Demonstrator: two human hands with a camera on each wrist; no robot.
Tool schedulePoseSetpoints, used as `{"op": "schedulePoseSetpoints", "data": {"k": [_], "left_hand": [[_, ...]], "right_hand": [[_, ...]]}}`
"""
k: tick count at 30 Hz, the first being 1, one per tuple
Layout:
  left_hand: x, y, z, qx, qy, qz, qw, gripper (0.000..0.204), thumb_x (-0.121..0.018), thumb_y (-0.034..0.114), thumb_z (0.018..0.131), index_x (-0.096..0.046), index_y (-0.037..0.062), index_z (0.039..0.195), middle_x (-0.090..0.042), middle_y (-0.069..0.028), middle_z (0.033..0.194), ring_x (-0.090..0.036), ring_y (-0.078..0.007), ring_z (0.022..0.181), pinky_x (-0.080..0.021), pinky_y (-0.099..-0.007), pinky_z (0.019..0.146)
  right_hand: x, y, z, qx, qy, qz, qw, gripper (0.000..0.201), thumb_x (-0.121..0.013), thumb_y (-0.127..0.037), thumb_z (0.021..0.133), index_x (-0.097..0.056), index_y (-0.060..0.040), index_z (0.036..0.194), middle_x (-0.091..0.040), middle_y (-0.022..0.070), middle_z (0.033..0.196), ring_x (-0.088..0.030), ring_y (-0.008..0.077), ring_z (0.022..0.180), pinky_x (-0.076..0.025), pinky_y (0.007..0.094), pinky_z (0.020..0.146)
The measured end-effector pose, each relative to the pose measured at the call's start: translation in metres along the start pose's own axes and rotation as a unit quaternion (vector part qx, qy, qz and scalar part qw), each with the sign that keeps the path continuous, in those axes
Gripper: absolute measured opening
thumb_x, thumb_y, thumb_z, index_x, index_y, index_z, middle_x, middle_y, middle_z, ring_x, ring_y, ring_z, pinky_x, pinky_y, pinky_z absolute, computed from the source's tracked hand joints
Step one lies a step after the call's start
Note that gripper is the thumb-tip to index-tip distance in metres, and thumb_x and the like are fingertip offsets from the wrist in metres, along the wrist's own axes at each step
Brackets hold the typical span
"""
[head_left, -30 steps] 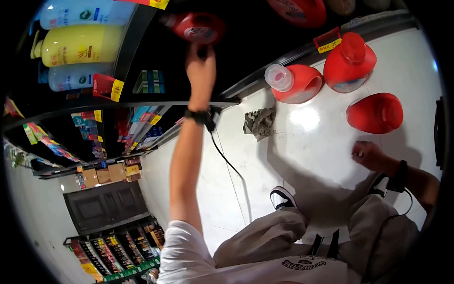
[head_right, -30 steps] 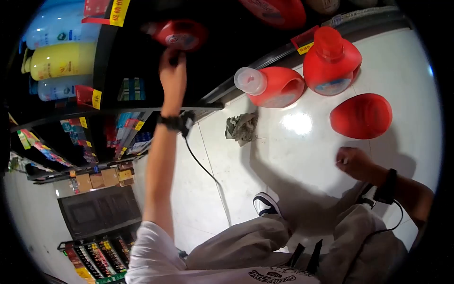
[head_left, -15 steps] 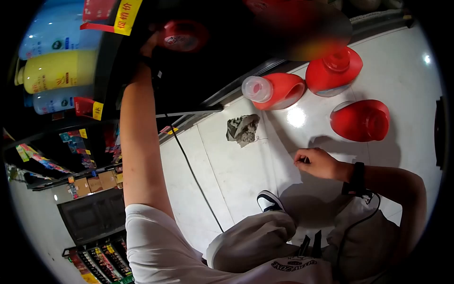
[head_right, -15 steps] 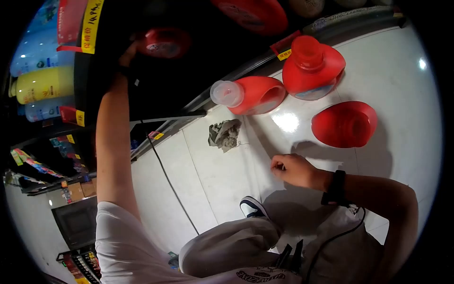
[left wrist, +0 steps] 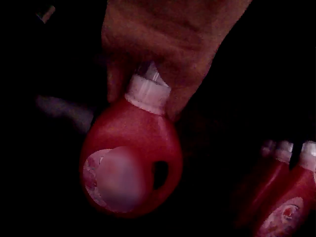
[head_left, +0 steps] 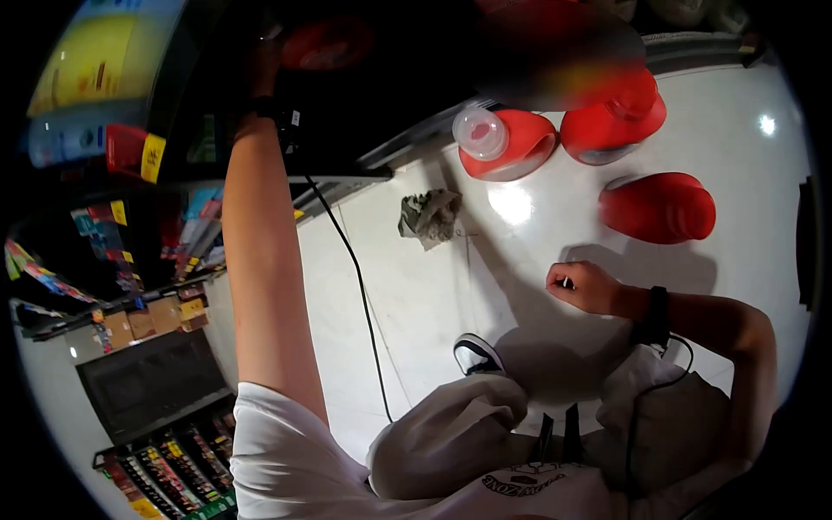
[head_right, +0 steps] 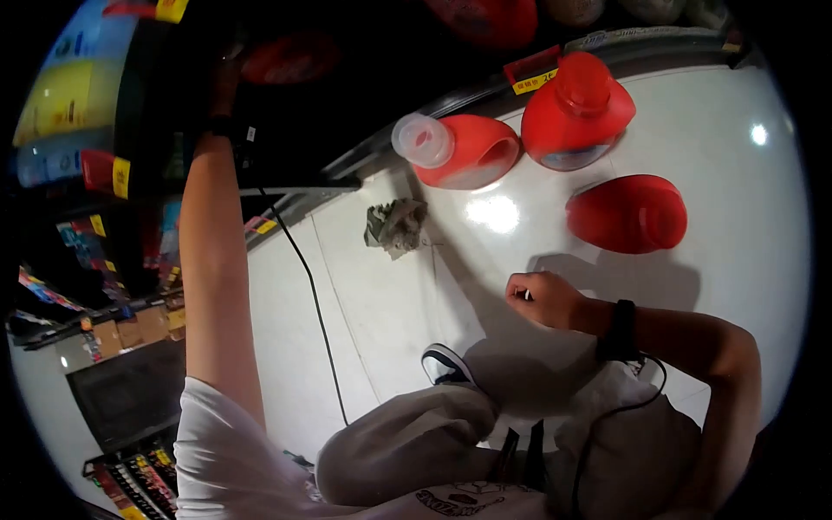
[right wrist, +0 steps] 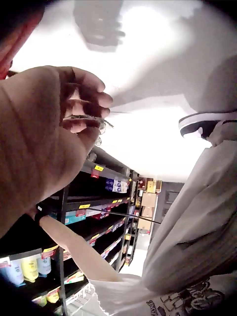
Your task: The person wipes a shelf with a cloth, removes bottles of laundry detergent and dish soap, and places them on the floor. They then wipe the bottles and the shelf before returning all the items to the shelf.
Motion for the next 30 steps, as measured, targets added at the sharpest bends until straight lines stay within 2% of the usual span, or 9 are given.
{"op": "schedulePoseSetpoints", "data": {"k": [3, 4, 7, 9, 16, 20, 24, 26, 30], "left_hand": [[0.003, 0.065, -0.058, 0.075, 0.085, -0.094, 0.989, 0.029, -0.072, 0.031, 0.089, -0.070, 0.0065, 0.106, -0.071, -0.0122, 0.095, -0.069, -0.0289, 0.095, -0.055, -0.0425, 0.083], [-0.008, 0.062, -0.069, -0.045, 0.100, 0.128, 0.986, 0.032, -0.074, 0.030, 0.086, -0.069, 0.0130, 0.113, -0.070, -0.0144, 0.104, -0.068, -0.0327, 0.101, -0.056, -0.0453, 0.087], [0.004, 0.128, -0.124, 0.142, 0.055, 0.145, 0.978, 0.031, -0.074, 0.030, 0.084, -0.069, 0.0190, 0.113, -0.066, -0.0156, 0.116, -0.068, -0.0378, 0.097, -0.056, -0.0473, 0.085], [0.001, 0.135, -0.154, 0.170, 0.027, 0.140, 0.975, 0.031, -0.075, 0.029, 0.081, -0.069, 0.0208, 0.110, -0.062, -0.0151, 0.125, -0.069, -0.0393, 0.091, -0.057, -0.0478, 0.082], [0.050, 0.171, -0.218, 0.201, 0.146, 0.016, 0.968, 0.031, -0.077, 0.022, 0.079, -0.068, 0.0194, 0.109, -0.062, -0.0054, 0.116, -0.070, -0.0328, 0.088, -0.058, -0.0434, 0.073], [0.066, 0.170, -0.247, 0.236, 0.182, -0.028, 0.954, 0.033, -0.079, 0.025, 0.079, -0.068, 0.0183, 0.109, -0.063, -0.0036, 0.106, -0.068, -0.0292, 0.089, -0.056, -0.0390, 0.071], [0.062, 0.160, -0.268, 0.271, 0.193, -0.063, 0.941, 0.034, -0.079, 0.030, 0.078, -0.069, 0.0174, 0.108, -0.063, -0.0028, 0.106, -0.068, -0.0284, 0.091, -0.056, -0.0389, 0.071], [0.061, 0.162, -0.278, 0.274, 0.224, -0.094, 0.931, 0.034, -0.081, 0.023, 0.075, -0.069, 0.0153, 0.106, -0.061, -0.0044, 0.106, -0.068, -0.0306, 0.090, -0.057, -0.0416, 0.073], [0.035, 0.148, -0.302, 0.206, 0.292, -0.152, 0.921, 0.050, -0.086, 0.015, 0.072, -0.064, 0.0082, 0.117, -0.064, -0.0102, 0.114, -0.066, -0.0309, 0.100, -0.054, -0.0374, 0.084]], "right_hand": [[-0.003, -0.004, 0.005, 0.033, -0.008, -0.053, 0.998, 0.015, -0.064, -0.020, 0.094, -0.064, -0.0057, 0.099, -0.070, 0.0119, 0.092, -0.067, 0.0307, 0.087, -0.052, 0.0403, 0.076], [0.000, -0.012, 0.008, 0.053, -0.010, -0.070, 0.996, 0.014, -0.064, -0.019, 0.094, -0.064, -0.0061, 0.099, -0.069, 0.0121, 0.091, -0.066, 0.0309, 0.088, -0.052, 0.0410, 0.076], [0.012, -0.069, 0.014, 0.183, -0.007, -0.169, 0.968, 0.008, -0.062, -0.015, 0.095, -0.063, -0.0075, 0.097, -0.061, 0.0108, 0.088, -0.062, 0.0304, 0.082, -0.051, 0.0428, 0.075], [0.019, -0.116, 0.005, 0.321, 0.014, -0.430, 0.844, 0.009, -0.064, -0.013, 0.091, -0.062, -0.0076, 0.097, -0.058, 0.0081, 0.096, -0.062, 0.0291, 0.086, -0.052, 0.0369, 0.074], [0.061, -0.247, 0.116, 0.215, 0.107, -0.381, 0.893, 0.055, -0.072, -0.007, 0.081, -0.049, -0.0025, 0.131, -0.055, 0.0195, 0.121, -0.060, 0.0395, 0.108, -0.053, 0.0459, 0.089], [0.058, -0.270, 0.214, 0.231, 0.175, -0.597, 0.748, 0.069, -0.079, -0.016, 0.079, -0.047, 0.0013, 0.137, -0.054, 0.0228, 0.134, -0.060, 0.0397, 0.116, -0.052, 0.0448, 0.095], [0.058, -0.258, 0.270, 0.161, 0.213, -0.583, 0.768, 0.051, -0.081, -0.029, 0.076, -0.065, -0.0038, 0.118, -0.071, 0.0202, 0.107, -0.067, 0.0388, 0.103, -0.054, 0.0465, 0.090], [0.072, -0.259, 0.289, 0.152, 0.143, -0.590, 0.780, 0.032, -0.078, -0.034, 0.077, -0.073, -0.0078, 0.094, -0.073, 0.0171, 0.095, -0.070, 0.0365, 0.094, -0.056, 0.0466, 0.084], [0.068, -0.281, 0.293, 0.107, -0.037, -0.634, 0.765, 0.028, -0.075, -0.027, 0.079, -0.073, -0.0078, 0.099, -0.072, 0.0171, 0.094, -0.069, 0.0370, 0.092, -0.054, 0.0452, 0.081]]}}
Point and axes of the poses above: each hand's wrist, its own z-axis towards the middle knuckle, its own x-axis out of the back of the hand, y = z × x, the point moved 2 cm from there along z, towards the middle knuckle
